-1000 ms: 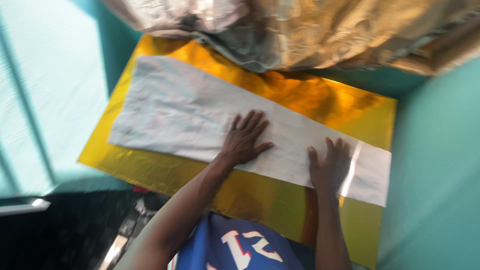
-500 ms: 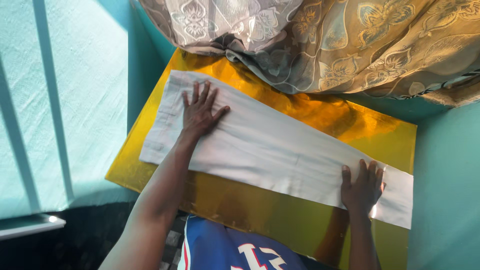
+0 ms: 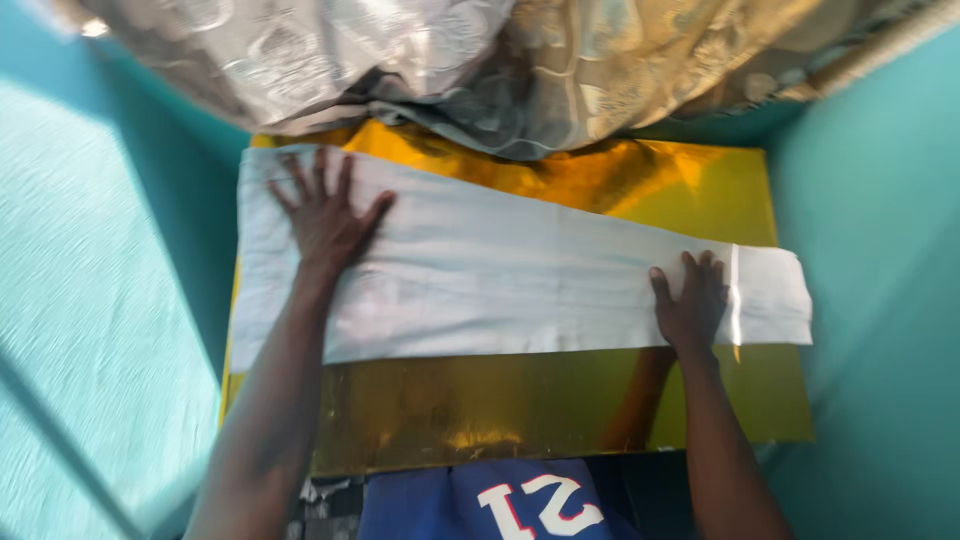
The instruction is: The person picks up a white garment, a pair of pink pants, and a pair of dark pants from a pile, folds each one individually on a table, and places them into an open suitcase.
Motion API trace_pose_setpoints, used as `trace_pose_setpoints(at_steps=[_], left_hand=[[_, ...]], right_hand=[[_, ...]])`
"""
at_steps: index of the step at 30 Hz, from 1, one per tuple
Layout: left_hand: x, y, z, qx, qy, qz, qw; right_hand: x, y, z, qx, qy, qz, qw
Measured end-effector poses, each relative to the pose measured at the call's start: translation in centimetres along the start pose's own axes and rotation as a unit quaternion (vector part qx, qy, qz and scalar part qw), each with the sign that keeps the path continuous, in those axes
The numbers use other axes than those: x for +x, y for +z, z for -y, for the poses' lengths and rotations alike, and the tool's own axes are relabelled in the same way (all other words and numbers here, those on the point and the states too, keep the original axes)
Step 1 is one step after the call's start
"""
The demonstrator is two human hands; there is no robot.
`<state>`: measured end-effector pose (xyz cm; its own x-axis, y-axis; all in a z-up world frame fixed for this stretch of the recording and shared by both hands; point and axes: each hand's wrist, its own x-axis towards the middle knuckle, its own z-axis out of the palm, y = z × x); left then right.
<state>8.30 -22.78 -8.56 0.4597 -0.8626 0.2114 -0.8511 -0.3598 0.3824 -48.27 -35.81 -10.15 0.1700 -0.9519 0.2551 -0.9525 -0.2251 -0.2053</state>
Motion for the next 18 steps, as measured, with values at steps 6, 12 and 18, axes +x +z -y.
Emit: trace_pose_setpoints(at_steps=[6,12,18], left_hand=[[0.0,0.7,1.2,-0.007,0.022,0.007,1.0],[-7.3,2.0,-8.7,-0.071,0.127,0.009,0.989],[-13.9,0.1,-19.5,-0.092,0.232,0.061,0.966]], right_hand=[[-3.2,-0.7,-1.7,-0.039,0.012,-0.045,0.998],[-1.2,-1.8,3.3,0.042,-0.005,-0.061,0.997],[0.4,-1.8,9.9,0.154,-0.056,-0.047,0.985]])
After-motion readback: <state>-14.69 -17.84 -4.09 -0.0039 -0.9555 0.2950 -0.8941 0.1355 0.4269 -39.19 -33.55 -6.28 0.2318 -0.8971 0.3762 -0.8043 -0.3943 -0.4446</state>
